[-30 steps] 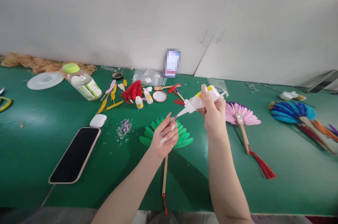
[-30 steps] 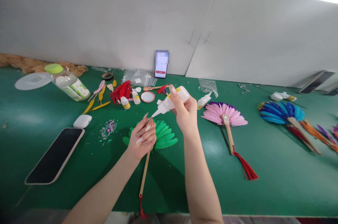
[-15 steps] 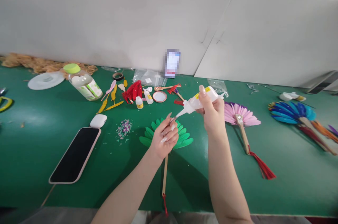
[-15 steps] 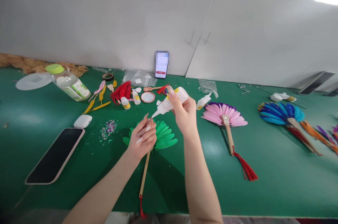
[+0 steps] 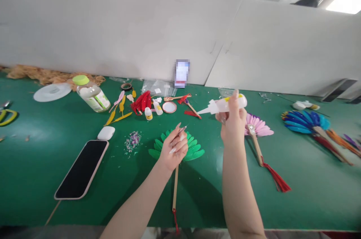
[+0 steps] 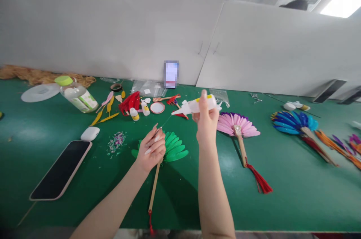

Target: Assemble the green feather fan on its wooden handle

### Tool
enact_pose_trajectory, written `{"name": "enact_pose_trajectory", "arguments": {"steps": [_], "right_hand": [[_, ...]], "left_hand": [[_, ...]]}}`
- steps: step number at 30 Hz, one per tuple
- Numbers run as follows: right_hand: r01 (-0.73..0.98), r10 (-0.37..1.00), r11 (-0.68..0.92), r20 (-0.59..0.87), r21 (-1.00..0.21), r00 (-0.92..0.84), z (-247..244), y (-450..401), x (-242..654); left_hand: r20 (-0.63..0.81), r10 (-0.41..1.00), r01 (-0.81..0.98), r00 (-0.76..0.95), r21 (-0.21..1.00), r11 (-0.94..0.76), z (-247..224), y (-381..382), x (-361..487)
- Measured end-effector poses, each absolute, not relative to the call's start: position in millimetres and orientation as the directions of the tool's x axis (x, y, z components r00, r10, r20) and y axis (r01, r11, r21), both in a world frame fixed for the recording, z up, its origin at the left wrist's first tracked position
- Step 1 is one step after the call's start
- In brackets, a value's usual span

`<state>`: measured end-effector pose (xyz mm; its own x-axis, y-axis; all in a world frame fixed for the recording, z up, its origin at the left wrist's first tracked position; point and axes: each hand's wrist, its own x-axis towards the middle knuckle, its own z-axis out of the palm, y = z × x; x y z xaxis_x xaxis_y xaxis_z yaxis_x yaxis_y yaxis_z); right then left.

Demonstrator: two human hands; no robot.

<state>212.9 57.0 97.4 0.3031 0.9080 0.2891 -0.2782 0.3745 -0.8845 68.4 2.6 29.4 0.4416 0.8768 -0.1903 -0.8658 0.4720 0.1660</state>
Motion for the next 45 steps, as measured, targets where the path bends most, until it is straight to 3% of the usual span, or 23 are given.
{"name": "enact_pose_trajectory", "arguments": {"steps": [5, 9, 13, 18, 24, 29, 34, 39, 45], "right_hand": [[-0.640, 0.957, 0.256, 0.096, -0.725, 0.274, 93, 56, 252], [-0.847, 0.992, 0.086, -0.034, -0.525, 0.122, 68, 37, 282], [-0.940, 0.998, 0.029, -0.050, -0.340, 0.048, 37, 7, 296], [-0.971, 0.999, 0.002, -0.036, -0.238, 0.011, 7, -23, 300], [-0.967, 0.997, -0.043, -0.068, -0.250, -0.027, -14, -31, 313], [-0.968, 0.996, 0.036, -0.069, -0.247, 0.054, -9, -32, 333], [-0.945, 0.996, 0.063, -0.045, -0.322, 0.082, -8, -33, 342], [-0.919, 0.997, 0.060, -0.027, -0.389, 0.076, -19, -33, 339], [-0.911, 0.998, 0.010, -0.052, -0.412, 0.035, -23, -35, 336]], "left_hand": [[-0.180, 0.889, -0.885, 0.421, 0.136, 0.446, 35, 3, 68], [-0.244, 0.878, -0.862, 0.411, 0.210, 0.462, 42, 7, 63], [-0.308, 0.883, -0.803, 0.355, 0.383, 0.457, 59, 11, 47], [-0.301, 0.933, -0.647, 0.197, 0.675, 0.355, 91, 9, 22], [-0.241, 0.967, -0.392, 0.082, 0.884, 0.254, 113, -6, -13], [-0.157, 0.987, -0.356, -0.024, 0.924, 0.138, 157, -23, -51], [-0.028, 0.999, -0.277, -0.043, 0.961, 0.015, 194, -31, -63], [-0.186, 0.981, -0.004, 0.050, 0.983, 0.186, 146, -37, -31], [-0.307, 0.950, 0.357, 0.055, 0.895, 0.268, 75, -46, -10]]}}
